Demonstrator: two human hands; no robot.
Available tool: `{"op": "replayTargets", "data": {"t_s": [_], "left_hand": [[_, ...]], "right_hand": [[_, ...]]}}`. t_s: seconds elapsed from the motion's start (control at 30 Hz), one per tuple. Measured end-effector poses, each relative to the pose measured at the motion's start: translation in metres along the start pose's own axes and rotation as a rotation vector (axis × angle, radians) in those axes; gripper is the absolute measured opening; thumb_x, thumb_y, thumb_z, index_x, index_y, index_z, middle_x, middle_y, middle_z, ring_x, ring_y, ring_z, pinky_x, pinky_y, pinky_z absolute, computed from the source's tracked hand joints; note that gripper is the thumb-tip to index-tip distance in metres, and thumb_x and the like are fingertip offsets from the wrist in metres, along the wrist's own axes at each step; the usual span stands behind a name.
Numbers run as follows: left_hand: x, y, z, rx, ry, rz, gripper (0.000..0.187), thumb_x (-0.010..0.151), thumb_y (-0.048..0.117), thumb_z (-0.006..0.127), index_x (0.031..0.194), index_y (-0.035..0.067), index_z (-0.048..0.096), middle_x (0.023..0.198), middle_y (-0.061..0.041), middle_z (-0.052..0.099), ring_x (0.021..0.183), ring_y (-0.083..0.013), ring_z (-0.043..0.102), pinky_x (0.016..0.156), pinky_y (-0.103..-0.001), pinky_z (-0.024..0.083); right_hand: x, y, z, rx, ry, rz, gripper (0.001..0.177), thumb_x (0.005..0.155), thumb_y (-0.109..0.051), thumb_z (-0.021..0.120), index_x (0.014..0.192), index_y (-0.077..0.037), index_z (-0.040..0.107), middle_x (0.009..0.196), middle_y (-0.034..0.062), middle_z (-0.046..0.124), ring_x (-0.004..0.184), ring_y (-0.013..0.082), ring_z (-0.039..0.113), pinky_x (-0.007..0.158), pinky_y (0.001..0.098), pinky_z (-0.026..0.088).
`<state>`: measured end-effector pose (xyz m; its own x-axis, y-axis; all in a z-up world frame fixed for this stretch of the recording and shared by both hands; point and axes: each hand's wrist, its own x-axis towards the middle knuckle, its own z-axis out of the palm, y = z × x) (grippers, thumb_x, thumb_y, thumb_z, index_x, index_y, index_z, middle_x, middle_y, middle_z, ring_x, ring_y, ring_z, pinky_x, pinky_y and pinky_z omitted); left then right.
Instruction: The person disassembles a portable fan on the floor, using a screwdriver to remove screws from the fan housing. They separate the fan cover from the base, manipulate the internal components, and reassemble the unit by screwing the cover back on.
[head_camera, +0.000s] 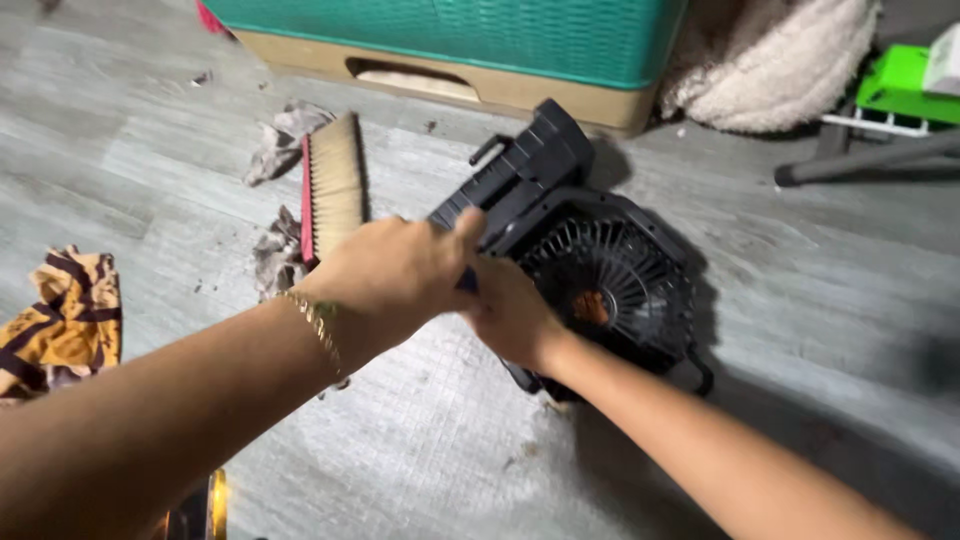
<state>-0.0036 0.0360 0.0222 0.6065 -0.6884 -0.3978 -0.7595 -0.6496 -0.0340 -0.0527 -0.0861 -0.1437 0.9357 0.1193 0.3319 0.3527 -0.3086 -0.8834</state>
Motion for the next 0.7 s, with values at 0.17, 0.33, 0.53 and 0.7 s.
{"op": "replayTargets", "data": {"t_s": [0.17,0.33,0.53,0.7], "left_hand": [[0.009,0.011,0.010,-0.279,0.167,-0.266,0.057,0.095,0.059,0.072,0.082,0.003,0.079,0.069,-0.016,0.071,0.063,-0.0307,0.069,0.062,-0.040,0.057],[0.035,0.001,0.002,-0.756,-0.261,-0.502,0.050,0.092,0.043,0.070,0.084,-0.006,0.076,0.073,-0.021,0.070,0.057,-0.0326,0.069,0.053,-0.051,0.054],[0.035,0.002,-0.005,-0.378,-0.240,-0.273,0.047,0.094,0.045,0.064,0.105,-0.001,0.065,0.085,-0.020,0.073,0.076,-0.0298,0.075,0.066,-0.040,0.061],[0.027,0.006,-0.023,-0.195,-0.307,-0.065,0.045,0.093,0.045,0.063,0.115,0.005,0.057,0.085,-0.017,0.073,0.083,-0.0298,0.075,0.075,-0.041,0.061]], "right_hand": [[-0.009,-0.009,-0.013,-0.015,-0.003,-0.039,0.009,0.096,-0.012,0.068,0.100,-0.004,0.069,0.090,0.0172,0.072,0.084,0.0333,0.072,0.072,0.0413,0.055],[0.006,0.000,-0.023,0.217,-0.265,0.211,0.019,0.097,-0.016,0.066,0.112,-0.005,0.067,0.091,0.0063,0.073,0.082,0.0178,0.069,0.074,0.0344,0.057],[0.010,0.021,-0.021,0.222,-0.392,0.271,0.013,0.101,-0.017,0.064,0.103,-0.004,0.067,0.090,0.0040,0.071,0.085,0.0139,0.062,0.077,0.0322,0.055],[-0.007,0.015,-0.003,0.185,-0.130,0.306,0.011,0.096,-0.010,0.063,0.101,-0.002,0.059,0.087,0.0084,0.069,0.084,0.0204,0.067,0.074,0.0368,0.054]]}}
